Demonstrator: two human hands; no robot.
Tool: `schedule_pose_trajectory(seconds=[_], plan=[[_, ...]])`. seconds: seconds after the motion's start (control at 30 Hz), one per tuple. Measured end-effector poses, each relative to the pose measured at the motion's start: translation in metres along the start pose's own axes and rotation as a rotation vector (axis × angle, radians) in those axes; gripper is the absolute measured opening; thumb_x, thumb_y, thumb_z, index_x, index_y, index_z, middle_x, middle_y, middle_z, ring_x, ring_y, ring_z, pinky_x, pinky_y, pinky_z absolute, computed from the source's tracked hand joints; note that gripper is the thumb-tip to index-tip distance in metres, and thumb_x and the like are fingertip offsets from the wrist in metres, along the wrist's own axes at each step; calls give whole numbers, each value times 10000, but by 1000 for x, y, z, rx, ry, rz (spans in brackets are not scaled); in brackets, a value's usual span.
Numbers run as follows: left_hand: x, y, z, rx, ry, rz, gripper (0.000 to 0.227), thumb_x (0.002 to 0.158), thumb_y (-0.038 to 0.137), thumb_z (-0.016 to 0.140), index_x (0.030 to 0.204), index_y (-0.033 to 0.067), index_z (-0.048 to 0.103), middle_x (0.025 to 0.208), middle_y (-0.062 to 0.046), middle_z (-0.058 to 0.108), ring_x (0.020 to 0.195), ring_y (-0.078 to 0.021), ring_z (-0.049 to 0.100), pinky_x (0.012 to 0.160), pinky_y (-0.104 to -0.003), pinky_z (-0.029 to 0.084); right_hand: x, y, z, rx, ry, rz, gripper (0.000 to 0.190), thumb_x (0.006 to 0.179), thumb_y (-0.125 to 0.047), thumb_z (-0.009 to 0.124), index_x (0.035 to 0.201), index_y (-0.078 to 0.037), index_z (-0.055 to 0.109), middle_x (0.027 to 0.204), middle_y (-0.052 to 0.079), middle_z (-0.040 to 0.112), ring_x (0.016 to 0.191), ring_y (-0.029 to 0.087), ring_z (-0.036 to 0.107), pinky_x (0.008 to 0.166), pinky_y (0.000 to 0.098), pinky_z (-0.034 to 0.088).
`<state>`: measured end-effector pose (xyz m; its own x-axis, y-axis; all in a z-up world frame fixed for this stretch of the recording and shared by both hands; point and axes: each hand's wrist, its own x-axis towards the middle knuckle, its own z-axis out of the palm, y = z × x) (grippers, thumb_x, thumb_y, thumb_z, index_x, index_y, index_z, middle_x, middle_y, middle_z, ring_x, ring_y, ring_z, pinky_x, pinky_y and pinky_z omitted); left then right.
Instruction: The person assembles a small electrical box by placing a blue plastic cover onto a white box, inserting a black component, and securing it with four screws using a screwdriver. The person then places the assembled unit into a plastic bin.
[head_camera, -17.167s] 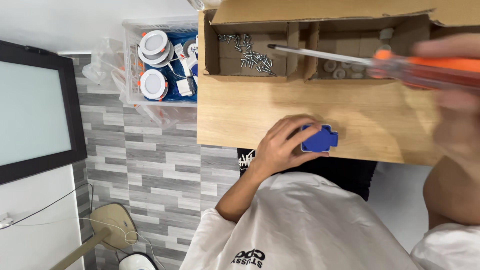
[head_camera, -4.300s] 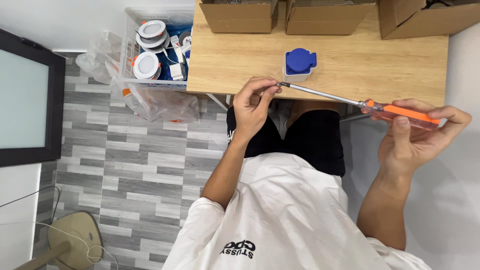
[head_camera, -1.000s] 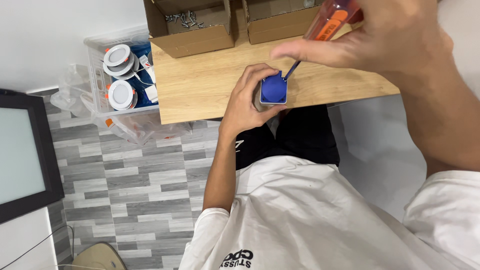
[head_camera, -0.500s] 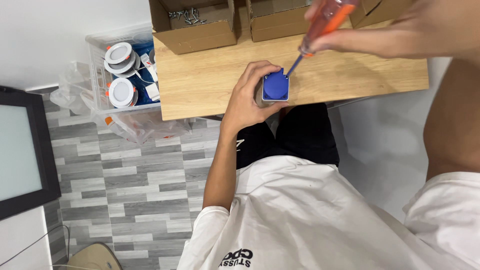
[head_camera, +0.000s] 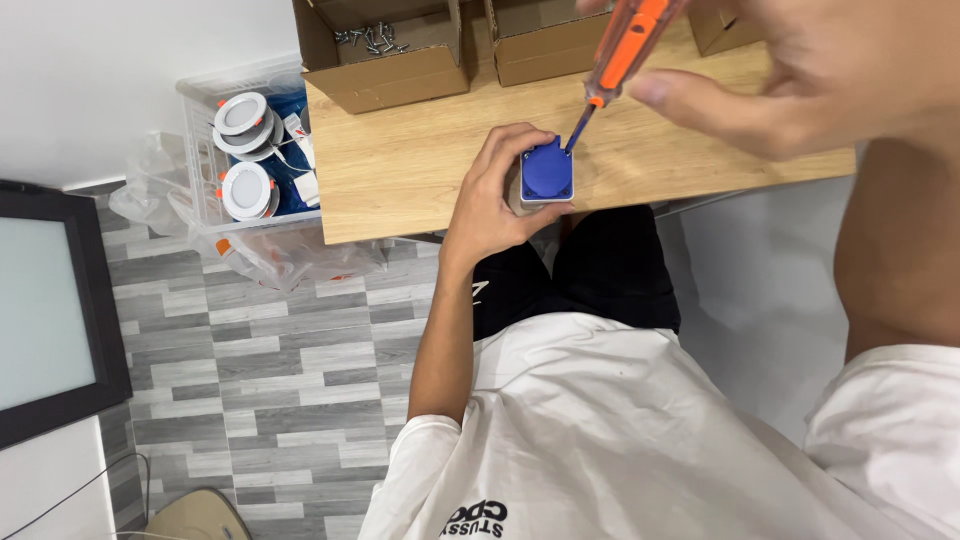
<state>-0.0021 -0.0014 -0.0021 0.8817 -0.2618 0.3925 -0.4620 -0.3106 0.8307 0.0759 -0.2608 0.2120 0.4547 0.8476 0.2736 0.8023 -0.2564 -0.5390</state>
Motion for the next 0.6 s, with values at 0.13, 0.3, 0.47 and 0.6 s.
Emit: schedule_pose_trajectory(seconds=[0.13, 0.3, 0.47, 0.6], plan=[[1, -1, 0, 6, -2, -3, 693, 918, 397, 939, 1466, 185, 570, 1439, -83, 588, 1371, -272, 631, 1153, -404, 545, 6, -12, -8, 203, -55, 146, 253, 1105, 47, 521, 1340, 62, 615, 1494, 207, 670, 1367, 324, 703, 1150, 456, 605], [1, 1, 0, -3, -3, 8, 677, 924, 378, 936, 1455, 159, 578, 1430, -99, 590, 1375, -285, 629, 1179, -406, 530, -7, -2, 14, -88, 139, 317, 277, 1127, -294, 990, 1038, -86, 830, 1001, 38, 751, 969, 145, 709, 927, 281, 562], [1, 0, 1, 0, -8, 4, 681, 916, 363, 943, 1455, 167, 576, 1434, -97, 586, 1378, -289, 624, 1176, -409, 529, -46, 55, 57, -568, 401, 71, 766, 1235, -713, 1176, 1154, -48, 804, 1035, 2, 745, 882, 153, 673, 828, 303, 581], [1, 0, 0, 2, -4, 6, 687, 917, 371, 944, 1459, 171, 573, 1432, -90, 590, 1377, -282, 623, 1172, -404, 530, -38, 40, 44, -606, 320, 8, 422, 1376, -486, 1005, 1208, -122, 873, 1213, -55, 832, 1099, 198, 754, 892, 306, 525]])
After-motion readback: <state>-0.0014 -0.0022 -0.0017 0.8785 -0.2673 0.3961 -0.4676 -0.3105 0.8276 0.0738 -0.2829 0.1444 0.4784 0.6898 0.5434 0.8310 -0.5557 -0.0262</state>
